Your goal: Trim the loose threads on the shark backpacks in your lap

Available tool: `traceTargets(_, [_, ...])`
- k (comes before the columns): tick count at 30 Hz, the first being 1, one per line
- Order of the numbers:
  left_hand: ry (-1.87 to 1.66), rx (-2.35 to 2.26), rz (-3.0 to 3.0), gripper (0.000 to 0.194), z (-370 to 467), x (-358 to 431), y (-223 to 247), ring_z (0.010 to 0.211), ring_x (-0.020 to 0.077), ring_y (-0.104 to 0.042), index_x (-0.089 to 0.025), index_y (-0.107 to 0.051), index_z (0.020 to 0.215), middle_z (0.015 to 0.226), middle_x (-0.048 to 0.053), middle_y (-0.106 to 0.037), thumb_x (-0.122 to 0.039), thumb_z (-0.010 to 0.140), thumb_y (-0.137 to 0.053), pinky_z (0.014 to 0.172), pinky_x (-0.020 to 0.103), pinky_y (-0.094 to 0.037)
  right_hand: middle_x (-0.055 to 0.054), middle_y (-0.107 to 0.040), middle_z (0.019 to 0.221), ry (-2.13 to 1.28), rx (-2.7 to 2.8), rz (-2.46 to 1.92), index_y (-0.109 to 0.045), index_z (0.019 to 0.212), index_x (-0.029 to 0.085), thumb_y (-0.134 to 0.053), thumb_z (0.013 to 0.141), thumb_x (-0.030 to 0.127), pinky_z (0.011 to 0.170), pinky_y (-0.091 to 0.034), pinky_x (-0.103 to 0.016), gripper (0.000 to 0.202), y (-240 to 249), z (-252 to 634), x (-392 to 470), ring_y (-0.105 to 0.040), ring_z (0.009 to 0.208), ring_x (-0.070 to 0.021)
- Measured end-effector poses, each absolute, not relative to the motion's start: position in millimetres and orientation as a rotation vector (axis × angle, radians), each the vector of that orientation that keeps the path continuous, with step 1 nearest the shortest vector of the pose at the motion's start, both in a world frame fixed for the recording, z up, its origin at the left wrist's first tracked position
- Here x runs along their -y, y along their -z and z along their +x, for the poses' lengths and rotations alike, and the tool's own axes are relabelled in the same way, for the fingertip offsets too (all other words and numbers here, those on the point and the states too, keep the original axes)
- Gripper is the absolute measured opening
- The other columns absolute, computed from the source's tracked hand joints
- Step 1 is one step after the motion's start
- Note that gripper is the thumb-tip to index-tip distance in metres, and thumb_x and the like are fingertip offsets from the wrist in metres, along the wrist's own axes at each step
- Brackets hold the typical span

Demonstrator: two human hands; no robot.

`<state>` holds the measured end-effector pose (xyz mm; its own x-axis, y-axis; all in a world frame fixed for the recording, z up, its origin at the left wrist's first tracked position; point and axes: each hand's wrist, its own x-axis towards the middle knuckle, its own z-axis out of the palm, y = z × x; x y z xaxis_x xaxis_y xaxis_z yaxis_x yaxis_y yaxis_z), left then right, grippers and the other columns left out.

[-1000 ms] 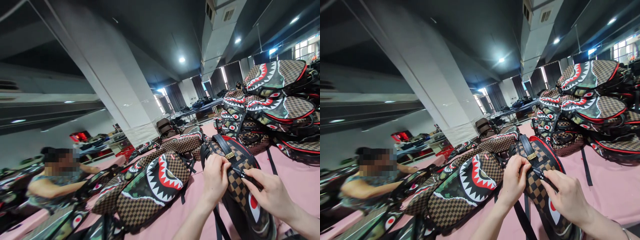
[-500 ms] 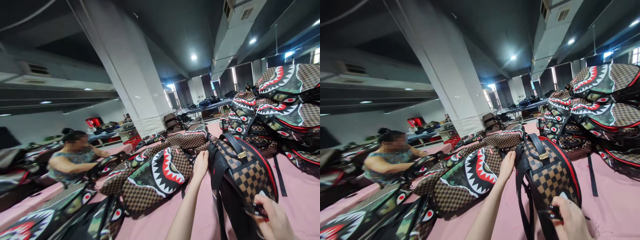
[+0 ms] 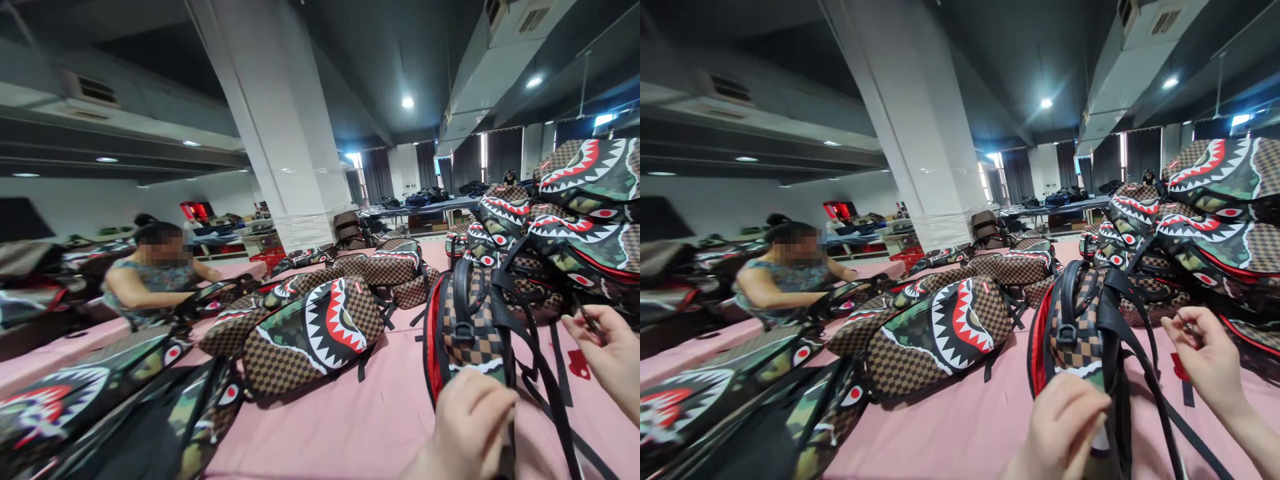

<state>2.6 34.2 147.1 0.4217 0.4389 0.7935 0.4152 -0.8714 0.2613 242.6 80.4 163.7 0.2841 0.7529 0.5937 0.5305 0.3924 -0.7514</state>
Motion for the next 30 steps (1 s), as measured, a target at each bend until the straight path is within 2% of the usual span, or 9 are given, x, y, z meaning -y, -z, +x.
traceTargets(3, [-1.732,-1.191,2.375,0.051,0,-43,-153,0.104,0.0216,-0.048,-0.020,-0.035,0.128,0.115,0.013,-0.050,-0.010,0.079,-0.046,0.086,0.038,-0.044,-0.005,-0.056,0.085,-0.224,1.552,-1.212,-0.048,0.092,0.022,-0.052,0.082,0.041,0.063,-0.046,-0.024,0.022,-169,228,-70,-0.056,0.072,-0.0156])
traceTargets(6, [-1.623,-1.333,2.365,0.057,-2,-48,-161,0.109,0.0233,-0.045,-0.016,-0.021,0.136,0.122,0.016,-0.047,-0.012,0.083,-0.041,0.090,0.042,-0.041,-0.005,-0.058,0.097,-0.255,1.755,-1.152,-0.047,0.104,0.022,-0.042,0.087,0.041,0.070,-0.048,-0.025,0.026,-173,216,-64,-0.057,0.087,-0.0188])
traceTargets(9, [-1.596,-1.248,2.251,0.045,-5,-50,-167,0.100,0.0205,-0.051,-0.016,-0.031,0.131,0.109,0.013,-0.055,-0.015,0.086,-0.037,0.086,0.038,-0.044,-0.006,-0.059,0.097,-0.244,1.847,-1.128,-0.045,0.108,0.021,-0.038,0.089,0.039,0.067,-0.049,-0.024,0.027,-181,203,-61,-0.058,0.085,-0.0177])
traceTargets(11, [-1.702,-1.181,2.006,0.031,-12,-53,-170,0.077,0.0154,-0.056,-0.017,-0.042,0.118,0.085,0.007,-0.060,-0.018,0.089,-0.033,0.071,0.031,-0.048,-0.005,-0.060,0.095,-0.227,1.869,-1.136,-0.045,0.108,0.022,-0.042,0.088,0.039,0.065,-0.049,-0.023,0.027,-187,196,-61,-0.059,0.081,-0.0165])
traceTargets(13, [-1.821,-1.164,1.871,0.021,-21,-57,-174,0.061,0.0118,-0.053,-0.018,-0.049,0.104,0.069,0.001,-0.056,-0.020,0.089,-0.035,0.058,0.025,-0.045,-0.004,-0.061,0.093,-0.203,1.893,-1.148,-0.047,0.106,0.022,-0.045,0.086,0.040,0.063,-0.049,-0.022,0.028,-192,190,-62,-0.060,0.078,-0.0157])
traceTargets(18, [-1.681,-1.266,2.312,0.010,-42,-69,-189,0.086,0.0171,-0.052,-0.020,-0.061,0.085,0.087,0.004,-0.058,-0.020,0.076,-0.058,0.077,0.032,-0.042,-0.002,-0.064,0.088,-0.172,1.999,-1.128,-0.055,0.098,0.021,-0.049,0.085,0.039,0.061,-0.048,-0.022,0.024,-201,183,-63,-0.061,0.074,-0.0152])
traceTargets(23, [-1.378,-1.263,2.423,0.009,-46,-78,-202,0.095,0.0198,-0.049,-0.019,-0.062,0.075,0.097,0.005,-0.055,-0.018,0.067,-0.066,0.081,0.037,-0.041,-0.002,-0.065,0.082,-0.096,2.162,-1.042,-0.060,0.091,0.020,-0.048,0.086,0.034,0.059,-0.047,-0.021,0.019,-207,184,-68,-0.060,0.069,-0.0134])
traceTargets(27, [-1.220,-1.280,2.605,0.008,-41,-82,-209,0.094,0.0209,-0.048,-0.019,-0.059,0.070,0.099,0.005,-0.057,-0.018,0.067,-0.066,0.078,0.039,-0.041,-0.003,-0.066,0.082,-0.048,2.252,-1.021,-0.059,0.088,0.020,-0.045,0.086,0.033,0.057,-0.047,-0.022,0.019,-215,182,-70,-0.061,0.067,-0.0141])
traceTargets(30, [-1.200,-1.200,2.724,0.005,-37,-87,-207,0.092,0.0201,-0.048,-0.017,-0.055,0.069,0.098,0.006,-0.057,-0.017,0.074,-0.056,0.076,0.037,-0.041,-0.004,-0.066,0.085,0.003,2.281,-1.023,-0.060,0.090,0.021,-0.045,0.086,0.033,0.061,-0.048,-0.023,0.020,-220,181,-72,-0.062,0.071,-0.0154])
